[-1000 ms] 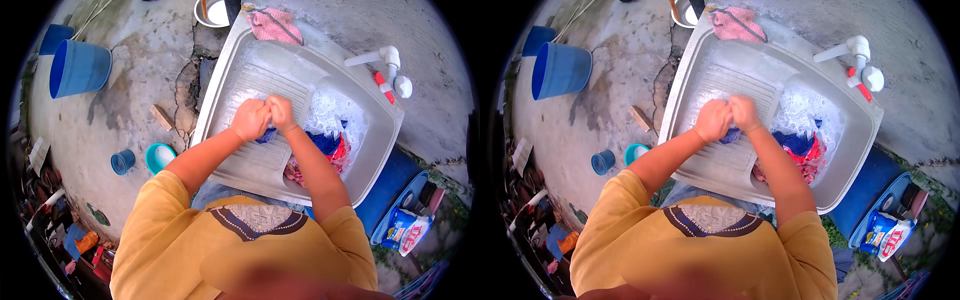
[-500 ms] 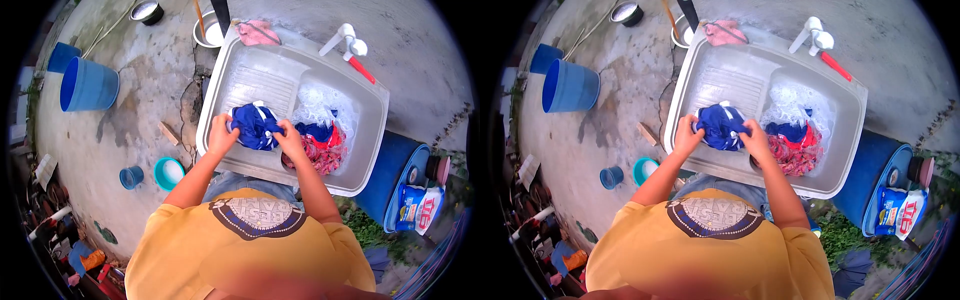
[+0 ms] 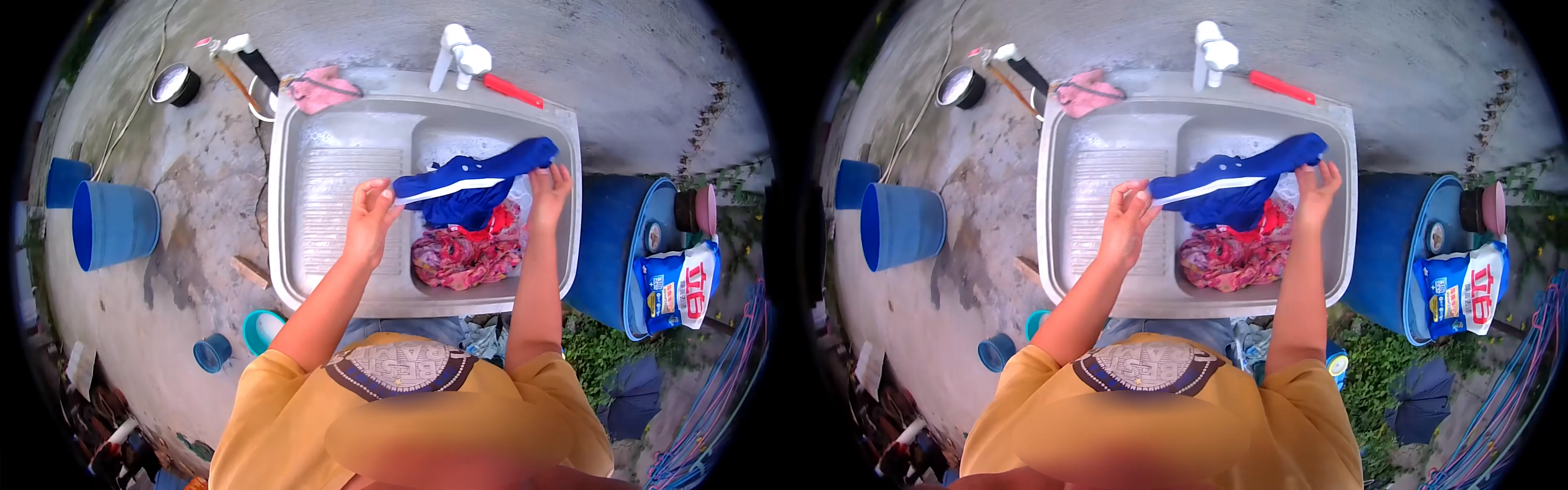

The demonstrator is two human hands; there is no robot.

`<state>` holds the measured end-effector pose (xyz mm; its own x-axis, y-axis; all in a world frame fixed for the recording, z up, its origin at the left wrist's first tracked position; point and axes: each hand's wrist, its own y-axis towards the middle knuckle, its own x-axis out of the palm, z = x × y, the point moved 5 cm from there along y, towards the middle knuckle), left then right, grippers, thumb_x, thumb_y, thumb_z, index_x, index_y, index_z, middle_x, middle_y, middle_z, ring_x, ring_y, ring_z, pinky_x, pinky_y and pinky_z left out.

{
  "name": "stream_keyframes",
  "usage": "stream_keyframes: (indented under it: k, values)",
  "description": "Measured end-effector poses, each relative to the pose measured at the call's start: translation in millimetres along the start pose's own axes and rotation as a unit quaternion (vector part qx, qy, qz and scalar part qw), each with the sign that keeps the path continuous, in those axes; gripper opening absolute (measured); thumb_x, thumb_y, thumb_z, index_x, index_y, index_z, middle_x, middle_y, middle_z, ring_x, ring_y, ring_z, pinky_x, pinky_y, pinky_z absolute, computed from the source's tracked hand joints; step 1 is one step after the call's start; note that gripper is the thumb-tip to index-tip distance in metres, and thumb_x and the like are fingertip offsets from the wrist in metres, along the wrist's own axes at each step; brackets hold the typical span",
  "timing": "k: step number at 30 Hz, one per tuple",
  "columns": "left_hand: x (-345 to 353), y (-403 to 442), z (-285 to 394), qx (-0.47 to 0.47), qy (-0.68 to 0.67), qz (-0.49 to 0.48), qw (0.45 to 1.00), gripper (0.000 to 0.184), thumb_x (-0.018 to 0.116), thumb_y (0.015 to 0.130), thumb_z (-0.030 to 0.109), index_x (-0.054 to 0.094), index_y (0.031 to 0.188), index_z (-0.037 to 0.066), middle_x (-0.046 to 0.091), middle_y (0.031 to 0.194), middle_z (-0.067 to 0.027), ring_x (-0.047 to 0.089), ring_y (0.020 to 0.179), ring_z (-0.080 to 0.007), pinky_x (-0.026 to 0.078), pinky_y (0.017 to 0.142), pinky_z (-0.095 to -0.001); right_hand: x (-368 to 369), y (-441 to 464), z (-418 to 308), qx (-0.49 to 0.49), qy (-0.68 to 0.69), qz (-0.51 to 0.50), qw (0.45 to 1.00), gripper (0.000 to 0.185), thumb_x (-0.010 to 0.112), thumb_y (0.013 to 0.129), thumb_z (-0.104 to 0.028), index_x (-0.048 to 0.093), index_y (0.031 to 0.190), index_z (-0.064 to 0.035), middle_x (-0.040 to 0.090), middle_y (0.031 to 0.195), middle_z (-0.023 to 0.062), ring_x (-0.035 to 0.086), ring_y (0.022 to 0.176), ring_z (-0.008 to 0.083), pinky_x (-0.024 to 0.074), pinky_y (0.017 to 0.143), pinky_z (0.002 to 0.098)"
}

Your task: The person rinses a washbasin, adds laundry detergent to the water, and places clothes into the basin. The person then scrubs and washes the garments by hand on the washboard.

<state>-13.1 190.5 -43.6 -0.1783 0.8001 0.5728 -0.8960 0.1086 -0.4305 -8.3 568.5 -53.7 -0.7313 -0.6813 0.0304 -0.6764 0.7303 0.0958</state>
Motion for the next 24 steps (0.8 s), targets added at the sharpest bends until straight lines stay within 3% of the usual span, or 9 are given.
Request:
stream_keyframes:
  k: [3, 5, 9, 11, 17, 21, 22, 23, 24]
  values:
    - [-5, 18, -39, -0.002, 0.081, 0.007, 0.997, 0.043, 0.056, 0.104, 0.011, 0.038, 0.142, 0.004, 0.043, 0.148, -0.0175, 0.055, 0.128, -0.0291, 0.048, 0.11, -0.0459, 10, 10, 69, 0.012, -0.289, -0.189, 0.939, 0.069, 0.074, 0.091, -0.016, 0.041, 0.151, -0.0056, 0.039, 0.156, 0.0216, 0.048, 0.137, 0.0407, 0.043, 0.113, 0.0407]
    - [-12, 16, -60, -0.044, 0.139, -0.008, 0.989, 0.04, 0.053, 0.105, 0.01, 0.039, 0.142, 0.004, 0.043, 0.148, -0.0174, 0.055, 0.128, -0.0284, 0.049, 0.107, -0.0445, 45, 0, 95, -0.13, -0.405, -0.266, 0.865, 0.076, 0.079, 0.086, -0.023, 0.043, 0.152, -0.014, 0.032, 0.162, 0.0201, 0.034, 0.147, 0.0454, 0.0371, 0.116, 0.0503]
    - [-18, 6, -73, -0.109, 0.254, -0.047, 0.96, 0.029, 0.049, 0.105, 0.007, 0.051, 0.133, 0.002, 0.06, 0.132, -0.0145, 0.063, 0.115, -0.0235, 0.051, 0.099, -0.0362, 101, -22, 151, -0.051, -0.568, -0.324, 0.755, 0.073, 0.07, 0.089, -0.051, 0.043, 0.153, -0.0276, 0.025, 0.167, 0.015, 0.019, 0.153, 0.047, 0.0199, 0.118, 0.0693]
    - [-23, 8, -76, -0.129, 0.28, -0.058, 0.95, 0.025, 0.05, 0.105, 0.008, 0.054, 0.129, 0.002, 0.064, 0.125, -0.0127, 0.064, 0.112, -0.0215, 0.051, 0.098, -0.0343, 123, -48, 164, -0.051, -0.638, -0.348, 0.685, 0.073, 0.063, 0.09, -0.059, 0.044, 0.153, -0.0264, 0.017, 0.17, 0.0133, 0.008, 0.156, 0.0445, 0.0071, 0.121, 0.0683]
    - [-39, 13, -92, -0.16, 0.296, -0.092, 0.937, 0.023, 0.051, 0.106, 0.009, 0.058, 0.125, 0.0, 0.066, 0.12, -0.0112, 0.064, 0.108, -0.0186, 0.051, 0.096, -0.0327, 133, -49, 188, -0.12, -0.581, -0.359, 0.72, 0.074, 0.066, 0.089, -0.055, 0.044, 0.153, -0.0247, 0.02, 0.169, 0.014, 0.004, 0.156, 0.0434, 0.0064, 0.122, 0.0663]
    - [-37, 12, -81, -0.17, 0.283, -0.096, 0.939, 0.024, 0.052, 0.106, 0.01, 0.058, 0.126, -0.001, 0.066, 0.121, -0.0119, 0.064, 0.109, -0.0192, 0.052, 0.096, -0.0328, 131, -19, 167, -0.039, -0.532, -0.408, 0.741, 0.063, 0.072, 0.087, -0.045, 0.055, 0.144, -0.0222, 0.04, 0.159, 0.0156, 0.03, 0.149, 0.0419, 0.0308, 0.113, 0.0665]
    - [-37, 9, -78, -0.172, 0.277, -0.094, 0.941, 0.024, 0.051, 0.106, 0.01, 0.057, 0.127, -0.001, 0.066, 0.121, -0.0123, 0.064, 0.109, -0.0196, 0.052, 0.097, -0.033, 120, -1, 183, -0.026, -0.428, -0.341, 0.837, 0.056, 0.075, 0.086, -0.038, 0.06, 0.138, -0.0203, 0.056, 0.145, 0.0144, 0.048, 0.136, 0.0376, 0.0411, 0.101, 0.0633]
    - [-36, 6, -75, -0.177, 0.271, -0.093, 0.942, 0.025, 0.051, 0.106, 0.01, 0.057, 0.128, -0.001, 0.066, 0.121, -0.0127, 0.064, 0.11, -0.02, 0.052, 0.098, -0.0333, 107, 7, 173, -0.184, -0.396, -0.203, 0.877, 0.053, 0.076, 0.086, -0.031, 0.061, 0.134, -0.0195, 0.064, 0.133, 0.014, 0.057, 0.123, 0.0364, 0.044, 0.098, 0.0557]
    - [-37, 5, -73, -0.181, 0.268, -0.092, 0.942, 0.026, 0.051, 0.106, 0.011, 0.057, 0.128, -0.001, 0.065, 0.121, -0.0131, 0.064, 0.111, -0.0205, 0.052, 0.098, -0.0335, 102, 2, 168, -0.178, -0.482, -0.146, 0.845, 0.048, 0.076, 0.086, -0.031, 0.063, 0.13, -0.018, 0.066, 0.128, 0.0142, 0.059, 0.119, 0.037, 0.0443, 0.099, 0.0526]
